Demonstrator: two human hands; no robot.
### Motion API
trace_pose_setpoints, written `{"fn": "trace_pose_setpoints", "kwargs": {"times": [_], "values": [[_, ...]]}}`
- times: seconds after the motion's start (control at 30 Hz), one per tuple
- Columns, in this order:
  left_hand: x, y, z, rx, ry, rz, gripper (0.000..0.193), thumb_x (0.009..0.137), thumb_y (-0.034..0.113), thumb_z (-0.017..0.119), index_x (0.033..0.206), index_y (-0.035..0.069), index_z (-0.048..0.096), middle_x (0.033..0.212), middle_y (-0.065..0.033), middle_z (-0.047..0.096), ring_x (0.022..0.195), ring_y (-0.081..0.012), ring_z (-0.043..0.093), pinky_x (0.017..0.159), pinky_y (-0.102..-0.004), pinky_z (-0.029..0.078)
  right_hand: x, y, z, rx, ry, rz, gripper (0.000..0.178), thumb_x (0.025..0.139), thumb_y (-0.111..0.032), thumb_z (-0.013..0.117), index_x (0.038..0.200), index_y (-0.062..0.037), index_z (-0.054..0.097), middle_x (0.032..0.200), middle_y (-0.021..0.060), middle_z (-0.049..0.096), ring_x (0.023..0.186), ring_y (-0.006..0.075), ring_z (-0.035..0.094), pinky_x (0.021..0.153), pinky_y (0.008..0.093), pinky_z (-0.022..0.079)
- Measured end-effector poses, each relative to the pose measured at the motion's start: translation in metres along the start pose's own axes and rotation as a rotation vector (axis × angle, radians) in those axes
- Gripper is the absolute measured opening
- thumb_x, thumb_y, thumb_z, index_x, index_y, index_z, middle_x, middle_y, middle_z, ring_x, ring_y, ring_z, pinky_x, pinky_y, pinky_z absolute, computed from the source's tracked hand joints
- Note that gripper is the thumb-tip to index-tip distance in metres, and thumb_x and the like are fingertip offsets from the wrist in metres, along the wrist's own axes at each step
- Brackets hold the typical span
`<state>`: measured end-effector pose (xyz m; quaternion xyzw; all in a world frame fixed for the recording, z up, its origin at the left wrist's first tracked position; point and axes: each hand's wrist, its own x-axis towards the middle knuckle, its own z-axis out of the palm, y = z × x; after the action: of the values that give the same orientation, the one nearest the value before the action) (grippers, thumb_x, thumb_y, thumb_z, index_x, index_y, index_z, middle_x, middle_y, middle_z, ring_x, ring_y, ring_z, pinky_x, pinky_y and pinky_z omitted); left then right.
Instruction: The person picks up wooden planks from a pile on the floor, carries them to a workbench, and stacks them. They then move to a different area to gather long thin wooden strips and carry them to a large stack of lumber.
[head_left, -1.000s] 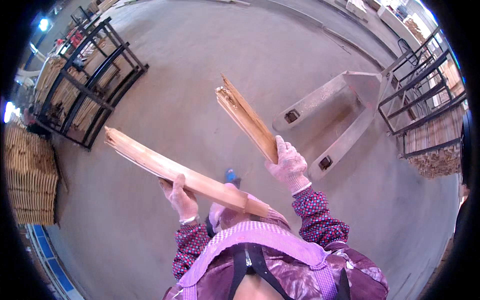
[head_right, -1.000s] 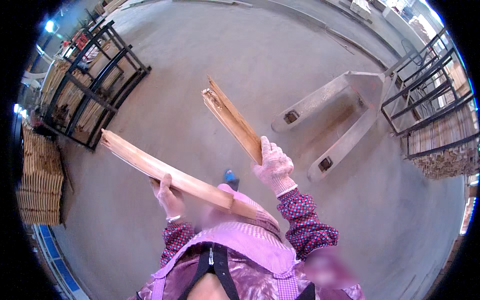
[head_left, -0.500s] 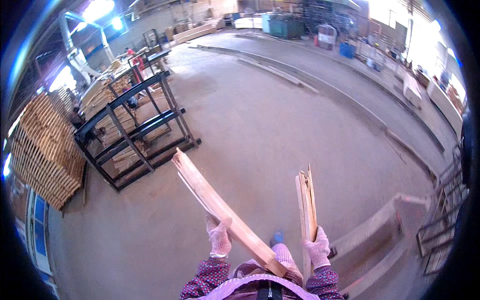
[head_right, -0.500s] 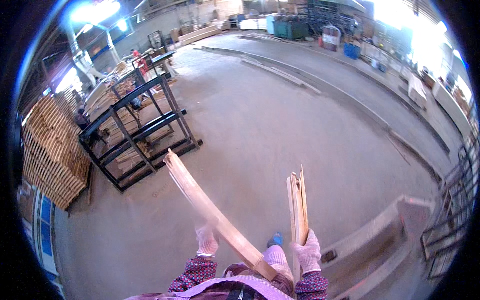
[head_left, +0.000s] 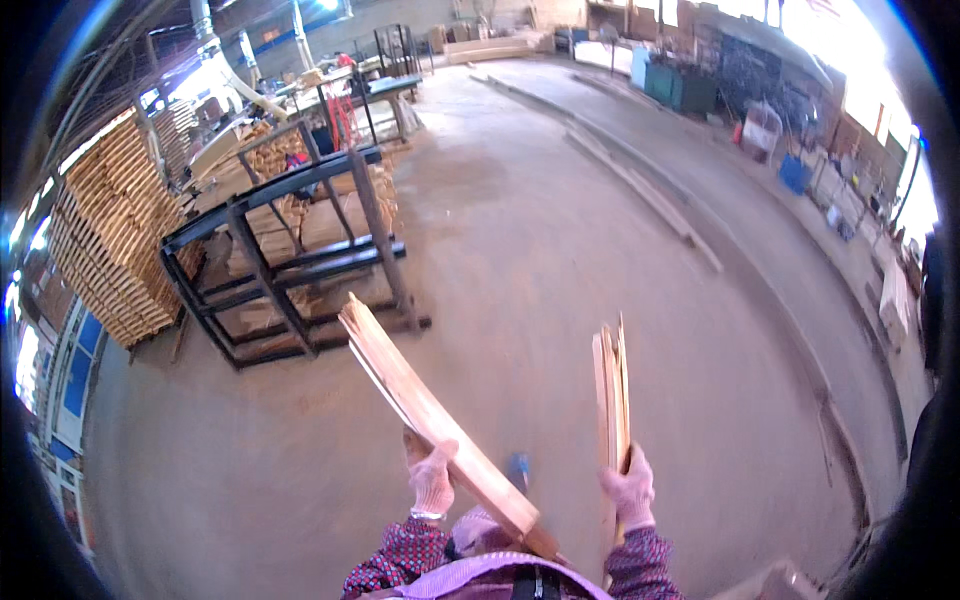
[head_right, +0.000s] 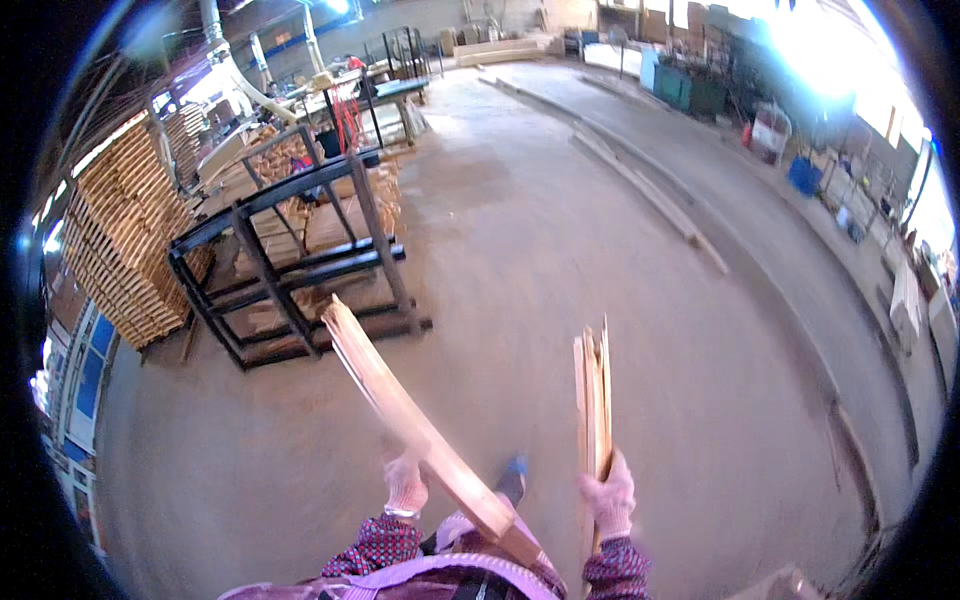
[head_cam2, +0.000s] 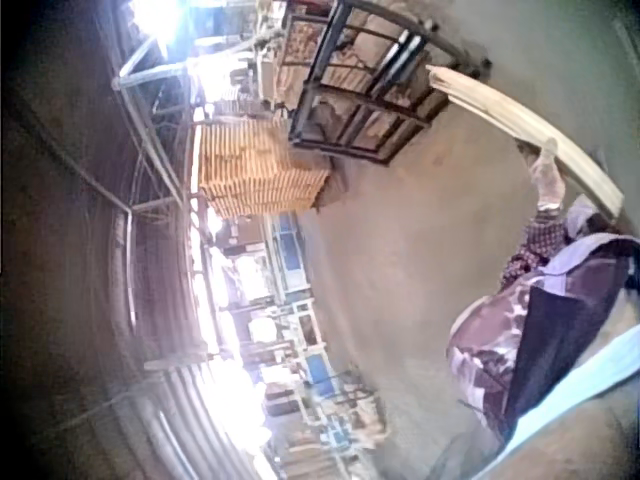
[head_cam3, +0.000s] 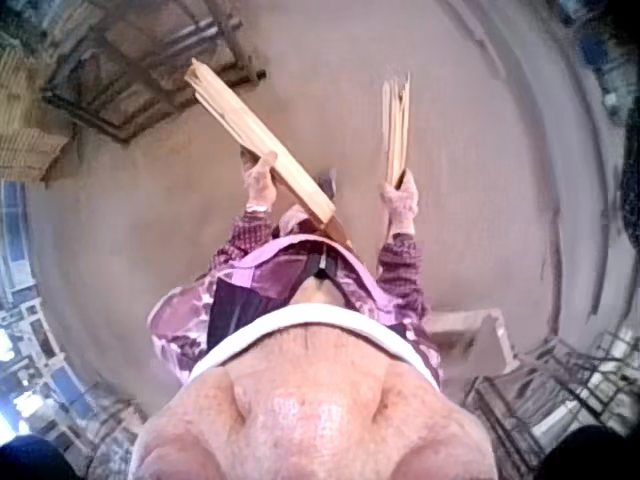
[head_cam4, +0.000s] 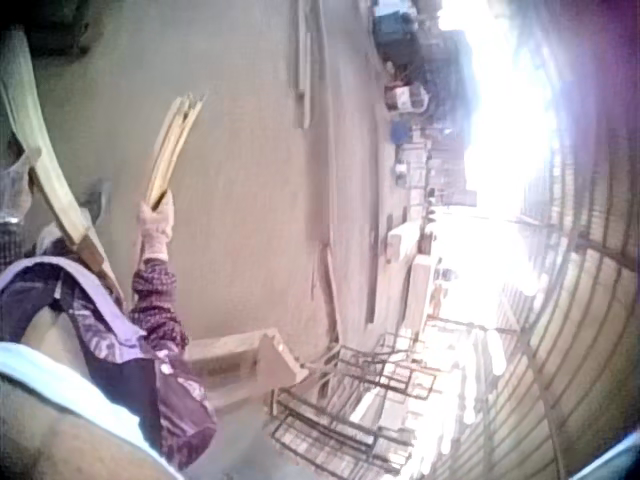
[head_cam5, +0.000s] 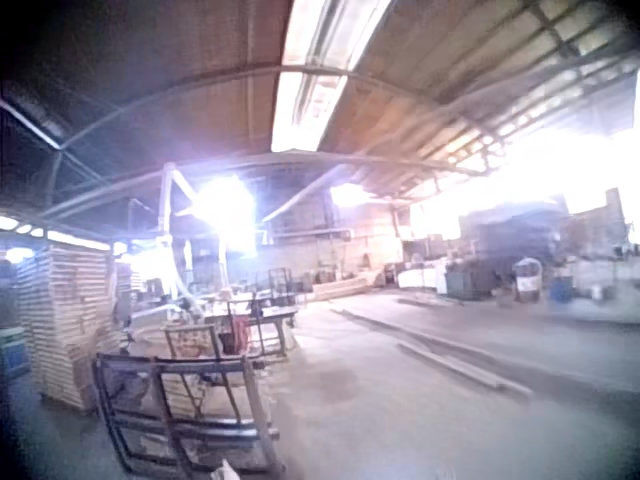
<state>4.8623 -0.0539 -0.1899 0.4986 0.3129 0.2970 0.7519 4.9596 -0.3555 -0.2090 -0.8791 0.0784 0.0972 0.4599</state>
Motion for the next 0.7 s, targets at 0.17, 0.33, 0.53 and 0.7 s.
{"fn": "trace_pose_setpoints", "kwargs": {"times": [0.17, 0.33, 0.53, 0.7], "values": [[0.132, 0.012, 0.120, -0.043, -0.057, -0.129, 0.075, 0.081, 0.008, 0.072, 0.148, 0.008, 0.038, 0.123, -0.0079, 0.058, 0.105, -0.0196, 0.059, 0.087, -0.0334, 0.052, 0.131, -0.065, 0.004, -0.084, 0.083, -0.067, 0.075, 0.067, -0.020, 0.075, 0.135, 0.0030, 0.051, 0.113, 0.0193, 0.068, 0.097, 0.0273, 0.069, 0.085, 0.0358, 0.055], [0.230, 0.005, 0.205, -0.004, -0.104, -0.066, 0.069, 0.079, 0.003, 0.074, 0.142, 0.006, 0.045, 0.121, -0.0075, 0.061, 0.107, -0.0204, 0.059, 0.093, -0.0341, 0.050, 0.239, -0.098, -0.008, -0.085, 0.054, -0.036, 0.078, 0.067, -0.017, 0.077, 0.136, 0.0060, 0.049, 0.115, 0.0206, 0.067, 0.099, 0.0285, 0.068, 0.086, 0.0365, 0.055], [0.379, -0.033, 0.287, -0.145, -0.063, -0.077, 0.079, 0.078, 0.000, 0.072, 0.149, 0.008, 0.036, 0.128, -0.0088, 0.055, 0.109, -0.0210, 0.058, 0.094, -0.0338, 0.050, 0.410, -0.108, 0.025, 0.042, -0.026, 0.058, 0.066, 0.067, -0.019, 0.074, 0.126, 0.0028, 0.056, 0.101, 0.0192, 0.070, 0.091, 0.0292, 0.070, 0.081, 0.0377, 0.056], [0.498, -0.039, 0.340, -0.018, 0.121, 0.125, 0.080, 0.077, 0.000, 0.071, 0.148, 0.009, 0.036, 0.130, -0.0082, 0.052, 0.112, -0.0209, 0.056, 0.097, -0.0334, 0.047, 0.571, -0.208, 0.047, -0.213, -0.080, -0.040, 0.064, 0.069, -0.018, 0.072, 0.127, 0.0014, 0.056, 0.105, 0.0204, 0.070, 0.093, 0.0310, 0.070, 0.081, 0.0385, 0.055]]}}
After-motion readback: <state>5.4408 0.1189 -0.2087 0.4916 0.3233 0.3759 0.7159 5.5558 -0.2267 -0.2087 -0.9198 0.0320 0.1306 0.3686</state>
